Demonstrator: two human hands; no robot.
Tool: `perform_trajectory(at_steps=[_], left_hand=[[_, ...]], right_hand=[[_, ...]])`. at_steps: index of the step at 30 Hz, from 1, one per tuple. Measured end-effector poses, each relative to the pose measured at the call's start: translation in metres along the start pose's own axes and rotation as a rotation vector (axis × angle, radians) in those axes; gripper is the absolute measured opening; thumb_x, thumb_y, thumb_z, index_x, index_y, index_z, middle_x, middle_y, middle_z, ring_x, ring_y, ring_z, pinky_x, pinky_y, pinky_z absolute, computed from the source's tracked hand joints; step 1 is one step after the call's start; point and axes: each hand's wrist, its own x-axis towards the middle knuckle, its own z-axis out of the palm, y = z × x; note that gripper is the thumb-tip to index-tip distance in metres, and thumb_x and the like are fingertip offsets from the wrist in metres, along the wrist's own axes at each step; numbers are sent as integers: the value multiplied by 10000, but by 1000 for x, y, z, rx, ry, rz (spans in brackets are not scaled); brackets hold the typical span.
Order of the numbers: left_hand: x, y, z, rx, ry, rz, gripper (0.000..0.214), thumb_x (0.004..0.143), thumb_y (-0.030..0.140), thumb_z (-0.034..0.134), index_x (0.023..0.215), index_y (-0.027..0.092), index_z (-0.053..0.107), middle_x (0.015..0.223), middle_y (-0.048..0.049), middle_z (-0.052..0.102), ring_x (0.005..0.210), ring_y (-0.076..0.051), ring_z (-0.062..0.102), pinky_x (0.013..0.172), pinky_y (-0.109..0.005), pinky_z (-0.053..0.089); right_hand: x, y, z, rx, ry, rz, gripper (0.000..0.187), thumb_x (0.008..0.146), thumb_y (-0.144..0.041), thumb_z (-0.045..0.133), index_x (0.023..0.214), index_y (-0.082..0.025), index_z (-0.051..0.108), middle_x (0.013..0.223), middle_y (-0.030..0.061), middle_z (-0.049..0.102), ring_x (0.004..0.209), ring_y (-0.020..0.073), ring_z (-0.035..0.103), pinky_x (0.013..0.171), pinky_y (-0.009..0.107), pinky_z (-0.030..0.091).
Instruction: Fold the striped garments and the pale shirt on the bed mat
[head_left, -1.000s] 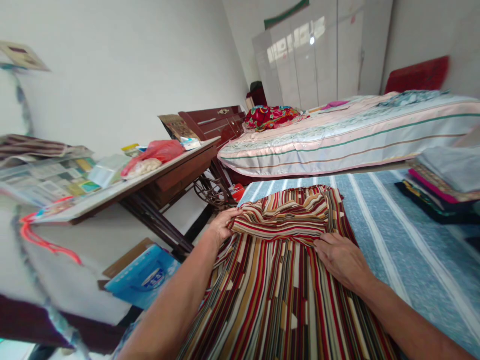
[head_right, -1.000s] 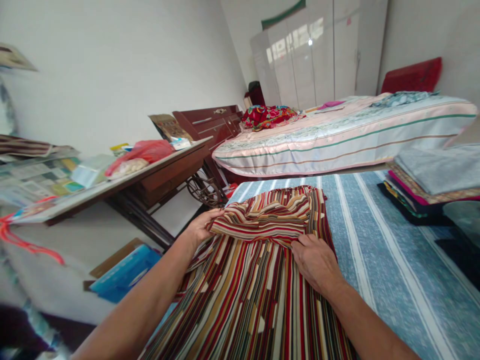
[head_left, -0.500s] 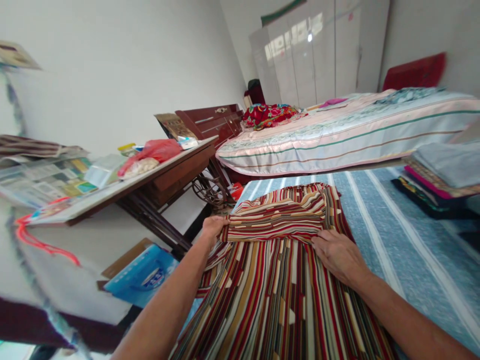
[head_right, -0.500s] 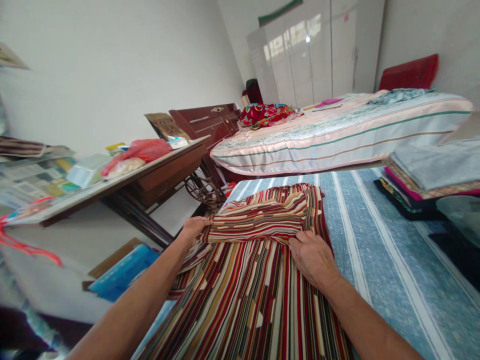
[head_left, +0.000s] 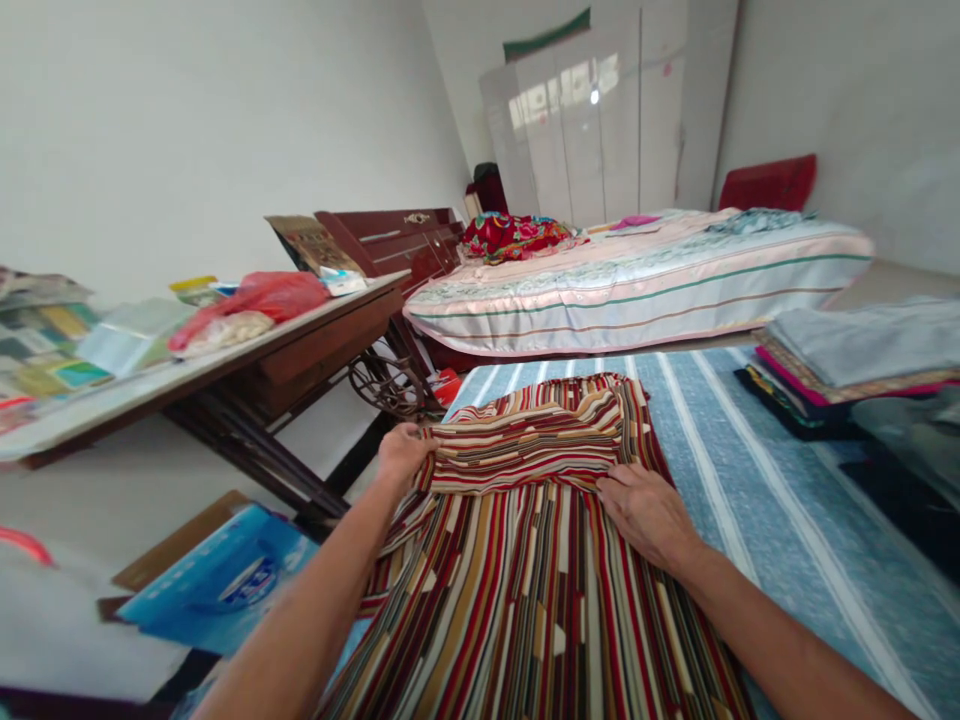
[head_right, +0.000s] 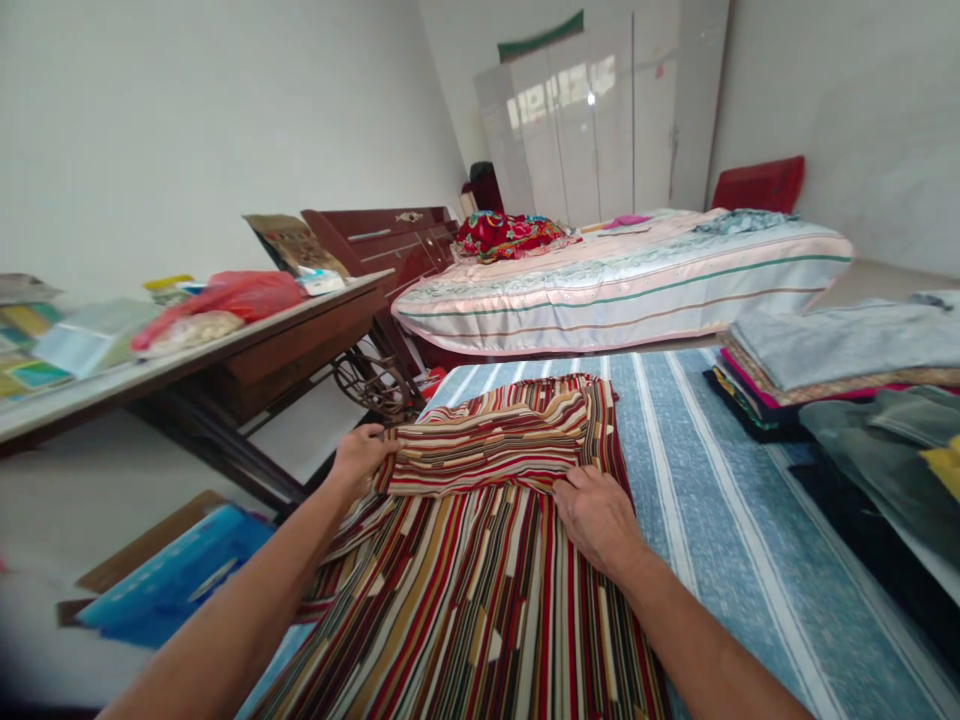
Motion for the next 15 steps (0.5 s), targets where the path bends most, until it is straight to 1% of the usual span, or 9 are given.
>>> perform_trajectory(at_steps=[4, 7, 9, 11, 15], left_hand=[[-8, -3, -1, -47, 62, 58, 577, 488, 83, 802, 1015, 130, 571, 576, 38, 595, 495, -163, 605, 530, -295, 516], [-13, -6, -1, -113, 107, 74, 578, 481, 24, 773, 1009, 128, 563, 571, 42, 585, 483, -158, 597, 525, -309, 519], [-15, -8, -2, -175, 105, 58, 528, 502, 25, 754, 984, 123, 564, 583, 25, 598, 495, -169, 610, 530, -328, 528], [-15, -10, -3, -234, 86, 25, 443, 518, 42, 743, 921, 115, 573, 584, 4, 609, 505, -189, 622, 527, -352, 535], [-13, -16, -5, -302, 47, -41, 255, 516, 53, 729, 704, 119, 568, 527, -10, 593, 481, -208, 613, 505, -374, 531]], right_hand=[[-1, 0, 0, -26, 1, -9, 297, 941, -256, 355, 893, -220, 646, 860, 35, 609, 833, 162, 525, 840, 298, 344], [-1, -1, -1, -58, 4, -23, 306, 941, -258, 354, 865, -217, 647, 854, 38, 612, 826, 167, 526, 806, 290, 356], [-2, -2, -1, -77, 2, -38, 303, 939, -249, 354, 870, -215, 647, 856, 39, 615, 824, 168, 526, 803, 288, 360], [-2, -2, -1, -92, -6, -50, 297, 937, -242, 355, 886, -211, 646, 862, 42, 617, 829, 170, 527, 820, 293, 361], [-3, -3, -1, -121, -27, -59, 306, 940, -237, 341, 912, -203, 644, 875, 51, 622, 847, 177, 536, 859, 309, 360]])
